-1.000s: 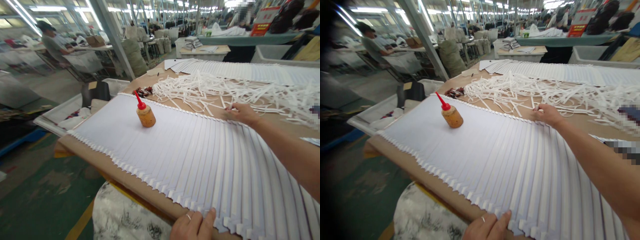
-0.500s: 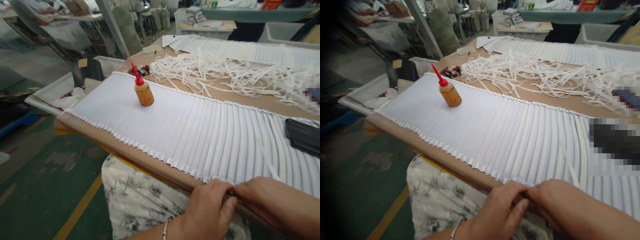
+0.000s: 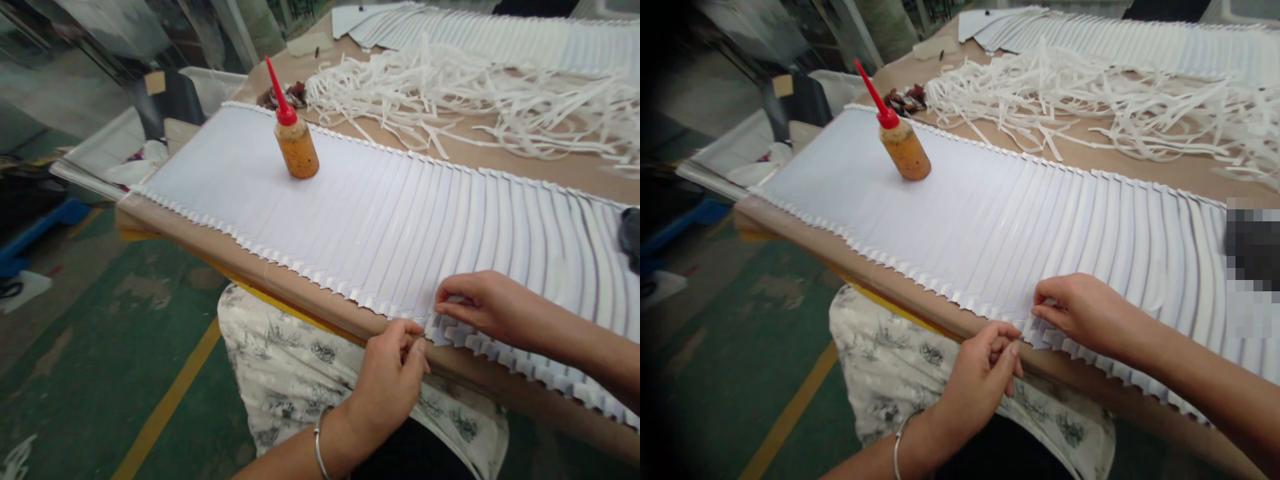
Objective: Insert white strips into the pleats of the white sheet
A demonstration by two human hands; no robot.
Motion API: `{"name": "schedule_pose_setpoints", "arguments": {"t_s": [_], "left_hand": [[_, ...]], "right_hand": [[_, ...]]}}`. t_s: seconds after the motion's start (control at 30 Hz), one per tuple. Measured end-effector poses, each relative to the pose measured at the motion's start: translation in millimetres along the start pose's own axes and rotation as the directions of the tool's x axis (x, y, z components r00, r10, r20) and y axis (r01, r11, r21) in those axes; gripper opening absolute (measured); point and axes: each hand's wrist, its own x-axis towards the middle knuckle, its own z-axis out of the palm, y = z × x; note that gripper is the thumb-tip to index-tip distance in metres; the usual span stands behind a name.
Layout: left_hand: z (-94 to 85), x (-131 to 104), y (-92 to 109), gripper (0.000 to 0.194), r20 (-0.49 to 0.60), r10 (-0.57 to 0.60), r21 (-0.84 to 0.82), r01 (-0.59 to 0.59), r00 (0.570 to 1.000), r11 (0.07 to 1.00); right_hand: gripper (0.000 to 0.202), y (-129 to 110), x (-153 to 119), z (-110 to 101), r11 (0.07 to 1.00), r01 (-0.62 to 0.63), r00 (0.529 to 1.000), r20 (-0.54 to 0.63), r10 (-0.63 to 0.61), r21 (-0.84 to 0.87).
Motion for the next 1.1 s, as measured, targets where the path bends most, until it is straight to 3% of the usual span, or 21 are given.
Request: {"name": "schedule_pose_setpoints", "arguments": {"t_s": [0.1,0.27,0.4,0.5,0.63,0.73,0.87,1.0,1.1], "left_hand": [[-8.5,-3.9,-1.4,0.015,-0.058,0.189,0.263,-0.168,0.98,0.95],[-15.3,-5.6,-5.0,0.022,0.018,0.487,0.592,-0.402,0.873,0.698],[-16.4,1.3,-2.2,0.03,0.115,0.589,0.804,-0.423,0.8,0.418],[-16.3,7.5,1.6,0.036,0.183,0.583,0.877,-0.4,0.791,0.267],[-14.1,13.3,3.0,0.037,0.206,0.55,0.909,-0.366,0.809,0.199],[-13.1,14.7,2.2,0.037,0.214,0.549,0.914,-0.364,0.808,0.179],[-14.0,14.6,1.5,0.041,0.224,0.557,0.91,-0.377,0.8,0.175],[-15.0,15.5,0.5,0.043,0.214,0.579,0.911,-0.375,0.786,0.173],[-15.7,17.1,-0.3,0.041,0.207,0.601,0.911,-0.376,0.772,0.169]], "right_hand": [[0.022,1.7,12.8,-5.4,0.992,-0.013,0.999,-0.033,0.009,-0.124],[0.02,5.2,23.8,-11.0,0.978,-0.004,0.996,-0.087,-0.014,-0.21],[0.018,3.3,28.9,-15.1,0.964,-0.023,0.997,-0.071,0.005,-0.264],[0.018,0.2,31.0,-14.2,0.95,-0.016,0.998,-0.067,-0.005,-0.312],[0.016,-1.7,31.2,-12.2,0.941,0.001,0.998,-0.064,-0.024,-0.338],[0.015,6.3,32.8,-23.1,0.945,0.024,0.997,-0.059,-0.046,-0.326],[0.017,34.5,42.2,-64.0,0.965,0.05,0.991,-0.105,-0.079,-0.257],[0.021,62.2,59.0,-109.5,0.984,0.002,0.987,-0.159,-0.031,-0.18],[0.022,71.4,73.8,-125.8,0.982,-0.037,0.973,-0.232,-0.006,-0.183]]}}
